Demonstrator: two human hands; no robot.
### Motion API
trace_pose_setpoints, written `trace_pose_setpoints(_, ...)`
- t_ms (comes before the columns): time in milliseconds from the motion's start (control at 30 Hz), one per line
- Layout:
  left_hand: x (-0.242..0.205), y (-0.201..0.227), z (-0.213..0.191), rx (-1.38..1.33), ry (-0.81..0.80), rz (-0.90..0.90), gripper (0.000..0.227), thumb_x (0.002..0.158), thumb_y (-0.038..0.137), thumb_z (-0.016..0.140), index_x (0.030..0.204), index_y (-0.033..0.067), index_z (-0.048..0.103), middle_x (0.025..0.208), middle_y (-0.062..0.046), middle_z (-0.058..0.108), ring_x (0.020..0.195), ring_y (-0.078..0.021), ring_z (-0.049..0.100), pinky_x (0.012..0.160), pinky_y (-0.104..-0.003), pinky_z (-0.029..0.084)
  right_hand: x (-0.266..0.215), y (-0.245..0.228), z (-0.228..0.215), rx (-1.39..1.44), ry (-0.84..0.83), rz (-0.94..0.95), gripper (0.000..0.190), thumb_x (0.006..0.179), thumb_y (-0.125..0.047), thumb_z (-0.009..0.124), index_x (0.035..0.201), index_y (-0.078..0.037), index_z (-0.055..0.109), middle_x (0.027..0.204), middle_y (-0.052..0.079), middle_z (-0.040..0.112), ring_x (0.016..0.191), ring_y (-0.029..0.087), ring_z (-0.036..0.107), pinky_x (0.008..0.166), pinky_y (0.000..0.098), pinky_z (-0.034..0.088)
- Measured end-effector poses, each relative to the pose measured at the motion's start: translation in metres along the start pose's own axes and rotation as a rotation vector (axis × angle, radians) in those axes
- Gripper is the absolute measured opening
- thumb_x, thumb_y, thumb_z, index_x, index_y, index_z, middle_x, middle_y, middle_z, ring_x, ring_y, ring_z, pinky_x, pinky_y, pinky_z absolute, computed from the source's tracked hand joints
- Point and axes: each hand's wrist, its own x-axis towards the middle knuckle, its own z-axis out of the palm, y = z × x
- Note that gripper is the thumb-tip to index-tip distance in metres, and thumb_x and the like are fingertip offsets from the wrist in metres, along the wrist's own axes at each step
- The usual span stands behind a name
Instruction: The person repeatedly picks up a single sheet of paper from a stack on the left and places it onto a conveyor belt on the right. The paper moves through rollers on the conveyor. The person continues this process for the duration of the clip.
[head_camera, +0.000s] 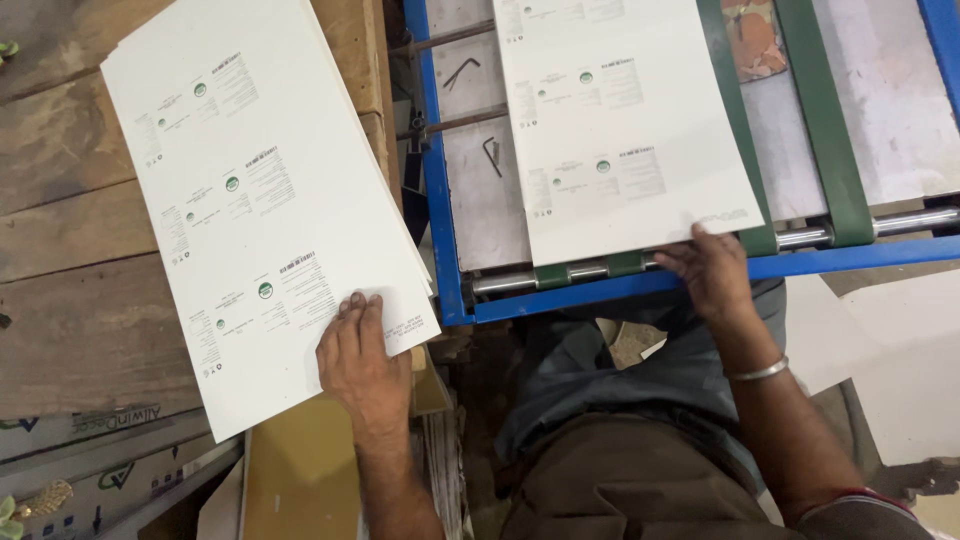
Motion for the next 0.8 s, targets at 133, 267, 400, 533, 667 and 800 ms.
trace_pose_setpoints(133,-0.005,-0.014,-0.002,-0.016,-0.140,0.028,0.055,0.077,0.010,0.079,0.130,0.0020,0.067,0.131,-0.017,0.070,0.125,-0.0329,0.065,0.110,-0.048,0.049,-0.027,0.008,0.006,-0.139,-0.111,0.079,0.034,0.107,-0.016,0.047,0.134,0.004,0.053,0.119,0.021,0.068,0.102,0.028,0.072,0.085,0.0382,0.063)
trace_pose_setpoints(267,-0.007,-0.055,-0.006,-0.336,-0.120,-0.072,0.049,0.093,0.005,0.067,0.141,0.0138,0.064,0.141,-0.010,0.068,0.132,-0.0263,0.064,0.117,-0.043,0.050,-0.045,0.012,0.015,-0.060,-0.220,0.129,0.039,0.106,-0.016,0.052,0.138,0.005,0.052,0.122,0.022,0.067,0.101,0.029,0.071,0.083,0.0386,0.062)
trace_pose_setpoints(400,0.002,-0.038,-0.006,-0.385,0.098,-0.158,0.044,0.102,0.003,0.062,0.144,0.0150,0.064,0.140,-0.007,0.070,0.131,-0.0250,0.067,0.115,-0.040,0.054,-0.058,0.007,0.049,-0.056,-0.405,0.139,0.042,0.104,-0.016,0.054,0.139,0.006,0.052,0.125,0.023,0.066,0.104,0.031,0.071,0.084,0.0416,0.063)
trace_pose_setpoints(533,0.004,0.049,0.006,-0.220,-0.131,0.119,0.062,0.078,0.008,0.071,0.138,-0.0032,0.060,0.137,-0.020,0.063,0.135,-0.0361,0.056,0.123,-0.055,0.037,-0.085,0.008,0.092,-0.066,-0.846,0.129,0.048,0.100,-0.016,0.059,0.143,0.003,0.048,0.135,0.019,0.063,0.116,0.031,0.070,0.089,0.0447,0.064)
trace_pose_setpoints(667,0.003,0.119,0.011,-0.312,-0.184,0.284,0.068,0.084,0.036,0.076,0.137,-0.0020,0.059,0.144,-0.022,0.058,0.139,-0.0357,0.050,0.121,-0.062,0.027,-0.102,0.024,0.123,0.037,-0.698,0.153,0.055,0.100,-0.010,0.062,0.150,0.001,0.044,0.140,0.016,0.059,0.126,0.024,0.059,0.103,0.0364,0.053)
trace_pose_setpoints(800,0.004,0.094,0.008,-0.314,-0.169,0.273,0.069,0.092,0.049,0.069,0.136,-0.0028,0.058,0.146,-0.025,0.054,0.141,-0.0393,0.046,0.121,-0.062,0.025,-0.084,0.005,0.114,0.123,-0.151,0.169,0.045,0.097,-0.007,0.062,0.140,-0.001,0.049,0.126,0.015,0.061,0.112,0.026,0.064,0.093,0.0392,0.057)
